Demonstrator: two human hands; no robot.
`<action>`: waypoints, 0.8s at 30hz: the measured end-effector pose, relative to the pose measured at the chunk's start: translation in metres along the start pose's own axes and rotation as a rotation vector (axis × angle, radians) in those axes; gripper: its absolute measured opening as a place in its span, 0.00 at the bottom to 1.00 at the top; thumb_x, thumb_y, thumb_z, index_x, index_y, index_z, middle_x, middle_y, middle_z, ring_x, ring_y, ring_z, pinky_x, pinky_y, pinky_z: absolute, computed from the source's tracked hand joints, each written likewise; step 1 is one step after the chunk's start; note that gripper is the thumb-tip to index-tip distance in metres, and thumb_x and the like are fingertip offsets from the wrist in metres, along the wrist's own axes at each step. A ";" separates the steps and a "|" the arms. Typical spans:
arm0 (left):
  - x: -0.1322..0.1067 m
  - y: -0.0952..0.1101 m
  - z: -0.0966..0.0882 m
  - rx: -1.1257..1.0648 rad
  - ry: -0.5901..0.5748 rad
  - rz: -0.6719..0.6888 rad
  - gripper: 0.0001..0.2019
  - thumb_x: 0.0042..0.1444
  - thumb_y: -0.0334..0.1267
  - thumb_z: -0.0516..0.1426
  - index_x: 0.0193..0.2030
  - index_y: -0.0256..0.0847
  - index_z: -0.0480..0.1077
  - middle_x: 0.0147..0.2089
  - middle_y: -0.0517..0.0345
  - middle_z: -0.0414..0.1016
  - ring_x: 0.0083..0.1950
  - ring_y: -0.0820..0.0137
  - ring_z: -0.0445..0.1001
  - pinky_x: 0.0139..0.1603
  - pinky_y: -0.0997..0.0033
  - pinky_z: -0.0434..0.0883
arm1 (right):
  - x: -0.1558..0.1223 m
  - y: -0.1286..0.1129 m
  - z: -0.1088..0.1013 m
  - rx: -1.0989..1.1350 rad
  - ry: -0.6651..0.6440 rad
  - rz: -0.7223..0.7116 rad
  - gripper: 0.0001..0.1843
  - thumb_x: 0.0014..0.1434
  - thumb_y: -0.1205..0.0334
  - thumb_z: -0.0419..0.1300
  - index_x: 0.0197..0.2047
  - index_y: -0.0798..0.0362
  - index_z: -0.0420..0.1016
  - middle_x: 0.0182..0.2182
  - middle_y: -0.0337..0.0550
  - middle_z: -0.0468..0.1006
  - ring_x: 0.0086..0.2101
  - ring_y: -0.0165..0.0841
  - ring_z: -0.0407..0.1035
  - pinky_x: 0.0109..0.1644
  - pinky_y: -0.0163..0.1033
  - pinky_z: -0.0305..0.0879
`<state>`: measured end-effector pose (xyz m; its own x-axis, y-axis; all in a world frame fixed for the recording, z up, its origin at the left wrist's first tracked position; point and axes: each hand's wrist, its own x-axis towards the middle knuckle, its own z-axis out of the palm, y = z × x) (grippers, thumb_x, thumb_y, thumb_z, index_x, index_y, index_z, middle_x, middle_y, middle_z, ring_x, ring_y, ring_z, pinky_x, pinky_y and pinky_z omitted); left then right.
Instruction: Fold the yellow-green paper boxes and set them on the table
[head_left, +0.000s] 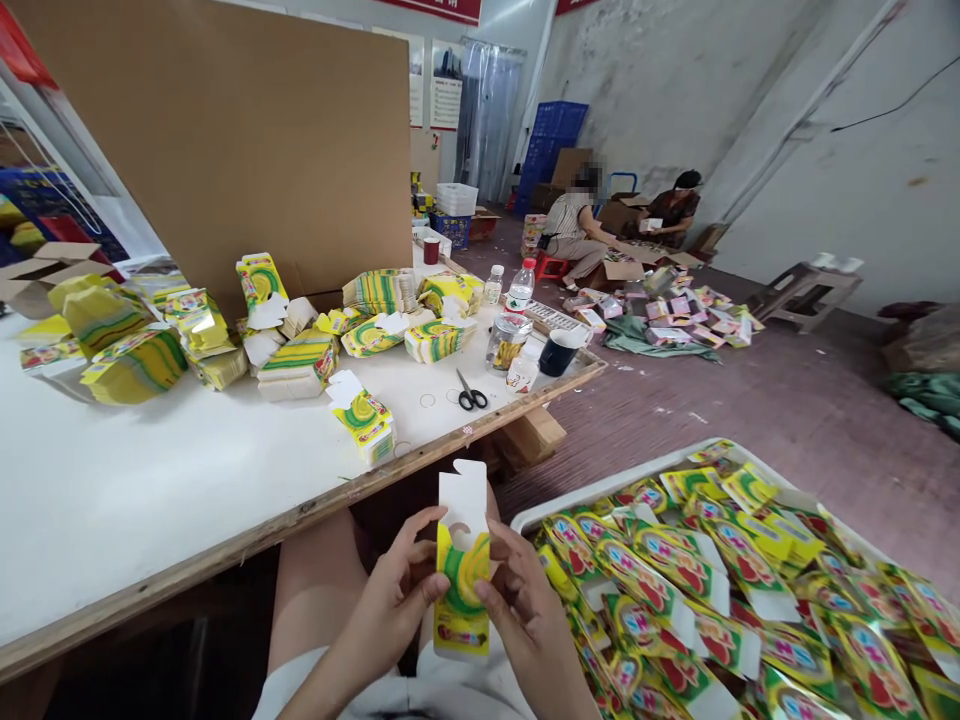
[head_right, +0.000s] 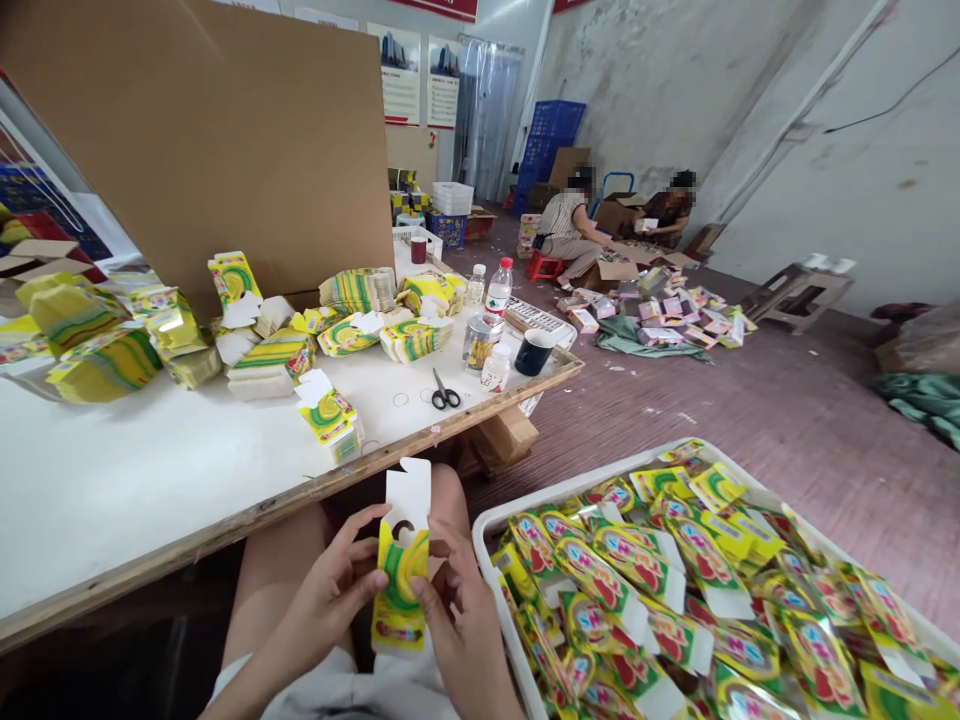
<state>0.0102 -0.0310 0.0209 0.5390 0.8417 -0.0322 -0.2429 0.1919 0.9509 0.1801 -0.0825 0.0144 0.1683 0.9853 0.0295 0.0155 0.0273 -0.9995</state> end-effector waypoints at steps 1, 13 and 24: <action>-0.001 0.003 -0.002 -0.022 -0.030 -0.020 0.26 0.61 0.42 0.60 0.63 0.46 0.57 0.47 0.50 0.79 0.48 0.61 0.77 0.48 0.63 0.70 | 0.000 -0.002 -0.003 0.011 -0.036 0.011 0.24 0.63 0.54 0.60 0.61 0.45 0.65 0.51 0.49 0.77 0.47 0.40 0.75 0.49 0.42 0.72; -0.004 0.001 -0.003 -0.188 -0.187 -0.162 0.40 0.52 0.43 0.68 0.68 0.50 0.53 0.42 0.52 0.79 0.38 0.66 0.78 0.36 0.72 0.69 | 0.006 -0.014 -0.012 -0.185 0.028 -0.056 0.09 0.64 0.54 0.58 0.43 0.48 0.73 0.36 0.43 0.76 0.35 0.36 0.72 0.39 0.37 0.69; -0.005 -0.009 -0.004 0.289 -0.051 -0.024 0.23 0.61 0.32 0.56 0.63 0.49 0.66 0.62 0.50 0.72 0.50 0.63 0.77 0.51 0.66 0.75 | 0.014 -0.010 -0.015 -0.311 -0.084 0.086 0.18 0.58 0.59 0.59 0.52 0.52 0.72 0.21 0.30 0.61 0.23 0.30 0.60 0.27 0.33 0.58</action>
<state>0.0066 -0.0344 0.0111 0.5832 0.8109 -0.0473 0.0060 0.0539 0.9985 0.1967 -0.0715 0.0253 0.1000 0.9926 -0.0685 0.3073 -0.0963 -0.9467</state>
